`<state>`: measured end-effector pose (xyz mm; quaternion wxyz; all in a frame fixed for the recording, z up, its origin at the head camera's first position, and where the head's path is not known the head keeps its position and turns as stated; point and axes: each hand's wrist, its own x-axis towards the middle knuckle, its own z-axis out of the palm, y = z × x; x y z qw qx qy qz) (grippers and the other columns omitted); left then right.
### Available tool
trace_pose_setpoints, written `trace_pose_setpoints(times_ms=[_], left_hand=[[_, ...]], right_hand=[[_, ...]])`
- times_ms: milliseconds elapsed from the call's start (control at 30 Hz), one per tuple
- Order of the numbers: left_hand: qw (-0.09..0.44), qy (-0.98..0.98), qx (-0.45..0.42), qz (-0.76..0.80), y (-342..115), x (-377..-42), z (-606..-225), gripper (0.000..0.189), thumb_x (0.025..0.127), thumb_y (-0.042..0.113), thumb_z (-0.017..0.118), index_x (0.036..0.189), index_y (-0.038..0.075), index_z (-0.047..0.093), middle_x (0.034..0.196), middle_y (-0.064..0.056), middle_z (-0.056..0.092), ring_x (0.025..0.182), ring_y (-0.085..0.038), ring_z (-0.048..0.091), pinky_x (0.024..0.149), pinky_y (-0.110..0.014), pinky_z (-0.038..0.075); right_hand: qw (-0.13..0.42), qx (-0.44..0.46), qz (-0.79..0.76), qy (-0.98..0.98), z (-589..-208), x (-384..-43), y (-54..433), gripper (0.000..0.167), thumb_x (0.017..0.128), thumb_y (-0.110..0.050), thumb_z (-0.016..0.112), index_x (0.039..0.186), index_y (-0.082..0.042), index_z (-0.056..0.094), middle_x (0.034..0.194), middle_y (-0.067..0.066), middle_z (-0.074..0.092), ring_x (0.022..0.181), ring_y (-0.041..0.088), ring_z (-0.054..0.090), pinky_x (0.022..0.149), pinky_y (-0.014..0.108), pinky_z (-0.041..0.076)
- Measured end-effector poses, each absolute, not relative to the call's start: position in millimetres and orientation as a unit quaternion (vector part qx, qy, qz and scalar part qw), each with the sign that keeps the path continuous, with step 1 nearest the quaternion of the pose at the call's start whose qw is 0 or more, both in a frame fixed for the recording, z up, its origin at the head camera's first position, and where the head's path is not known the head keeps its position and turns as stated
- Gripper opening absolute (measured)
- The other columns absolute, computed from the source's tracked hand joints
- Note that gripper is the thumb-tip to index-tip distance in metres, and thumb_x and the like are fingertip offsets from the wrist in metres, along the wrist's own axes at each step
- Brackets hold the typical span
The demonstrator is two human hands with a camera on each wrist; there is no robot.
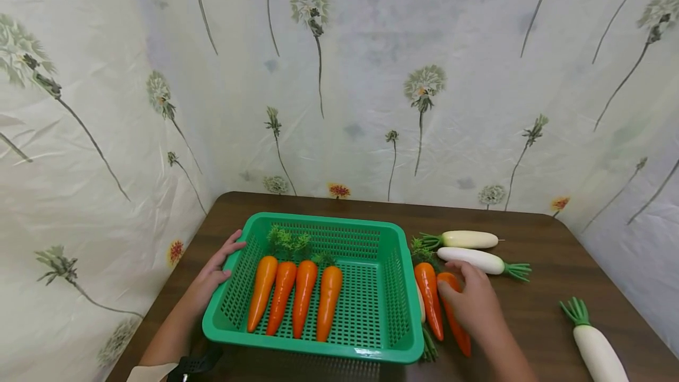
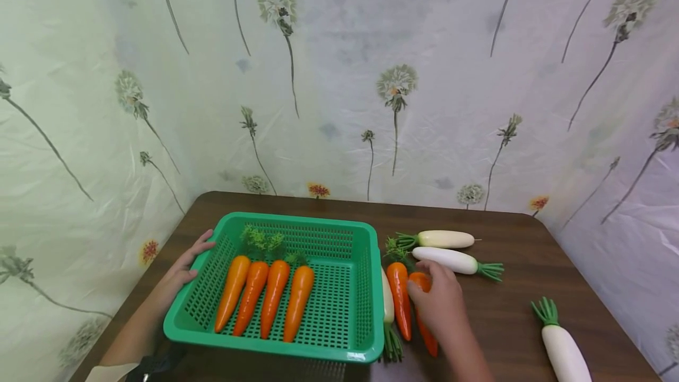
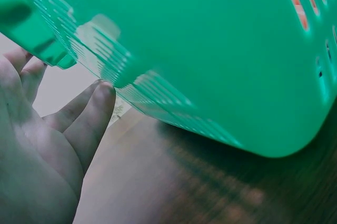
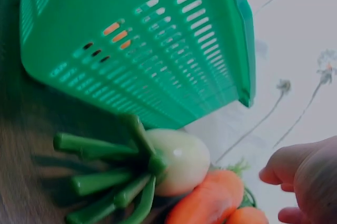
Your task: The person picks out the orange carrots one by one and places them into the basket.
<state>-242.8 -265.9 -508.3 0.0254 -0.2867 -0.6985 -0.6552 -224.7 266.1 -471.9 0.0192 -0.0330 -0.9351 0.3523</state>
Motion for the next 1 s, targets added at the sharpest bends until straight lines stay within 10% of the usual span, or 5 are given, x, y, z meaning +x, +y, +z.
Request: trace_pose_setpoints(times_ms=[1000], left_hand=[[0.004,-0.692,-0.28,-0.665,-266,-245,-510,0.052,0.102,-0.004,0.031,0.153,-0.014,0.029,0.176,-0.015,-0.001,0.151,0.011,0.017,0.11,-0.013,0.034]], right_hand=[[-0.028,-0.021,0.33,-0.943,-500,-231,290,0.069,0.095,-0.027,0.074,0.153,-0.004,0.045,0.146,0.031,0.05,0.127,0.046,0.055,0.098,0.062,0.048]])
